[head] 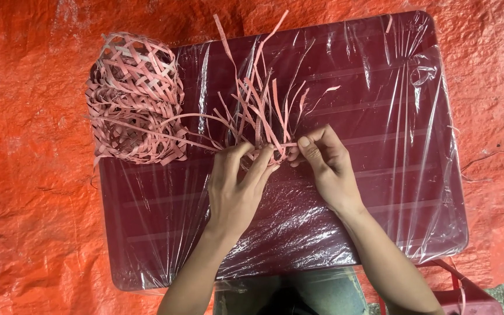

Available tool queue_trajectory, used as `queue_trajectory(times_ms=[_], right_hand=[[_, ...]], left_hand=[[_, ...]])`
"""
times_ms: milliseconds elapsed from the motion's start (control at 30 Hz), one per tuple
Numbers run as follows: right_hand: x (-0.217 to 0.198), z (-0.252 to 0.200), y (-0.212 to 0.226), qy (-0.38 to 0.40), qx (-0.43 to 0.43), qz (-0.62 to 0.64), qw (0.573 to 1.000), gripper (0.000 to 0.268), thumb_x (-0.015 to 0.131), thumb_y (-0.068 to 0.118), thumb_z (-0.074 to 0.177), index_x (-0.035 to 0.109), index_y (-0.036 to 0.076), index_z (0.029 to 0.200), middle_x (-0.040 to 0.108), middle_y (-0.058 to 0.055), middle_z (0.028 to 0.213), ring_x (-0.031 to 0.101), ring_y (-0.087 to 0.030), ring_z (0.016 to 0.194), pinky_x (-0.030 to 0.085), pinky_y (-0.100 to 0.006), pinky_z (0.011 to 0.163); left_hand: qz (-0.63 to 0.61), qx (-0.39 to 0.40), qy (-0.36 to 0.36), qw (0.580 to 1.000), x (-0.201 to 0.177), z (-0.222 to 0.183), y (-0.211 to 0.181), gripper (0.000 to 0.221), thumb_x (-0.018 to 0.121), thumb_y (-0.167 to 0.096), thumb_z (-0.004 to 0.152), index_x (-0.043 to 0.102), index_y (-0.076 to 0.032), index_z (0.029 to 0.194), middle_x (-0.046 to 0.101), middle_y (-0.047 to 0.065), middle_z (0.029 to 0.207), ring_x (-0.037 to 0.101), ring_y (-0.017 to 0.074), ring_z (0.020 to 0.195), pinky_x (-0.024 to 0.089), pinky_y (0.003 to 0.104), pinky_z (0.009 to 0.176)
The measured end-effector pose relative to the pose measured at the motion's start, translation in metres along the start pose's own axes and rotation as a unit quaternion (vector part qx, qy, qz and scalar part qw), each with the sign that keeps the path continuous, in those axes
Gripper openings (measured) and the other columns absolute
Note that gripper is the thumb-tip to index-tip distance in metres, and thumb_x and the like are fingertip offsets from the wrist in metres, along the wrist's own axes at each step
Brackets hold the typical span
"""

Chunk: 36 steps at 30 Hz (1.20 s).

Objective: The person is weaving thin pink plastic strips together to form the base of a basket on a small table.

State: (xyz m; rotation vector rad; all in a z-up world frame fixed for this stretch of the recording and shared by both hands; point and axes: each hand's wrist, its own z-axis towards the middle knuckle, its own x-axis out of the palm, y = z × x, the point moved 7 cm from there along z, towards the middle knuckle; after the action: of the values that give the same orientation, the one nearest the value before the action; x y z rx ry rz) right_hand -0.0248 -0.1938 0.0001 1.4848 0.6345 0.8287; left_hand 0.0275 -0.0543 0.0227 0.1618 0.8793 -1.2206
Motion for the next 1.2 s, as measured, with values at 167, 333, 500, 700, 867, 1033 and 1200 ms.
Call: queue_trajectory(times_ms=[167, 333, 500, 700, 867, 1033, 1200], right_hand=[[0.0, -0.001, 0.006, 0.032, -0.041, -0.045, 0.998, 0.012, 0.048, 0.004, 0.091, 0.052, -0.005, 0.084, 0.059, -0.018, 0.071, 0.063, -0.023, 0.068, 0.054, -0.032, 0.058], [0.0, 0.002, 0.004, 0.045, -0.044, -0.052, 0.997, 0.014, 0.06, 0.0, 0.082, 0.054, -0.005, 0.093, 0.058, -0.016, 0.069, 0.062, -0.019, 0.064, 0.053, -0.027, 0.054], [0.002, 0.003, 0.004, 0.049, -0.041, -0.067, 0.996, 0.021, 0.067, -0.002, 0.076, 0.056, -0.006, 0.094, 0.056, -0.013, 0.066, 0.061, -0.016, 0.06, 0.054, -0.026, 0.052], [-0.001, 0.002, 0.011, 0.029, -0.038, -0.131, 0.99, 0.017, 0.072, -0.002, 0.07, 0.063, -0.004, 0.085, 0.058, -0.012, 0.059, 0.06, -0.014, 0.056, 0.051, -0.025, 0.053], [-0.003, 0.003, 0.008, 0.019, -0.032, -0.188, 0.981, 0.019, 0.077, 0.007, 0.068, 0.065, 0.001, 0.081, 0.059, -0.01, 0.056, 0.058, -0.012, 0.051, 0.049, -0.022, 0.05], [0.0, 0.002, 0.014, 0.021, -0.048, -0.214, 0.976, 0.014, 0.075, 0.007, 0.071, 0.065, 0.003, 0.079, 0.061, -0.007, 0.054, 0.06, -0.012, 0.051, 0.048, -0.021, 0.051], [0.002, -0.001, 0.016, 0.009, -0.088, -0.241, 0.966, 0.014, 0.075, 0.009, 0.072, 0.065, 0.003, 0.081, 0.063, -0.007, 0.055, 0.061, -0.015, 0.051, 0.049, -0.022, 0.051]], left_hand=[[-0.037, -0.024, 0.014, 0.999, -0.002, 0.001, 0.004, 0.031, 0.071, -0.014, 0.074, 0.063, -0.016, 0.104, 0.052, 0.007, 0.093, 0.057, 0.0248, 0.081, 0.054, 0.036, 0.063], [-0.05, -0.018, 0.022, 0.998, -0.001, 0.001, 0.004, 0.033, 0.072, -0.015, 0.073, 0.063, -0.017, 0.105, 0.052, 0.006, 0.095, 0.056, 0.0243, 0.082, 0.055, 0.036, 0.065], [-0.062, -0.014, 0.023, 0.998, 0.002, -0.001, 0.002, 0.036, 0.072, -0.014, 0.073, 0.061, -0.018, 0.107, 0.051, 0.007, 0.096, 0.055, 0.0252, 0.084, 0.055, 0.038, 0.066], [-0.049, 0.0, 0.023, 0.999, 0.002, 0.0, -0.001, 0.033, 0.07, -0.017, 0.075, 0.061, -0.019, 0.107, 0.051, 0.006, 0.094, 0.055, 0.025, 0.084, 0.054, 0.037, 0.064], [-0.058, 0.0, 0.029, 0.998, 0.002, 0.002, -0.002, 0.033, 0.071, -0.015, 0.075, 0.061, -0.017, 0.106, 0.05, 0.007, 0.095, 0.054, 0.0262, 0.084, 0.055, 0.038, 0.063], [-0.07, -0.01, 0.043, 0.997, 0.0, 0.002, 0.001, 0.033, 0.07, -0.013, 0.074, 0.061, -0.018, 0.106, 0.049, 0.007, 0.095, 0.053, 0.0261, 0.086, 0.055, 0.038, 0.065], [-0.09, -0.031, 0.05, 0.994, -0.001, 0.003, 0.003, 0.033, 0.07, -0.009, 0.073, 0.061, -0.016, 0.104, 0.048, 0.008, 0.095, 0.053, 0.0274, 0.086, 0.055, 0.039, 0.065]])
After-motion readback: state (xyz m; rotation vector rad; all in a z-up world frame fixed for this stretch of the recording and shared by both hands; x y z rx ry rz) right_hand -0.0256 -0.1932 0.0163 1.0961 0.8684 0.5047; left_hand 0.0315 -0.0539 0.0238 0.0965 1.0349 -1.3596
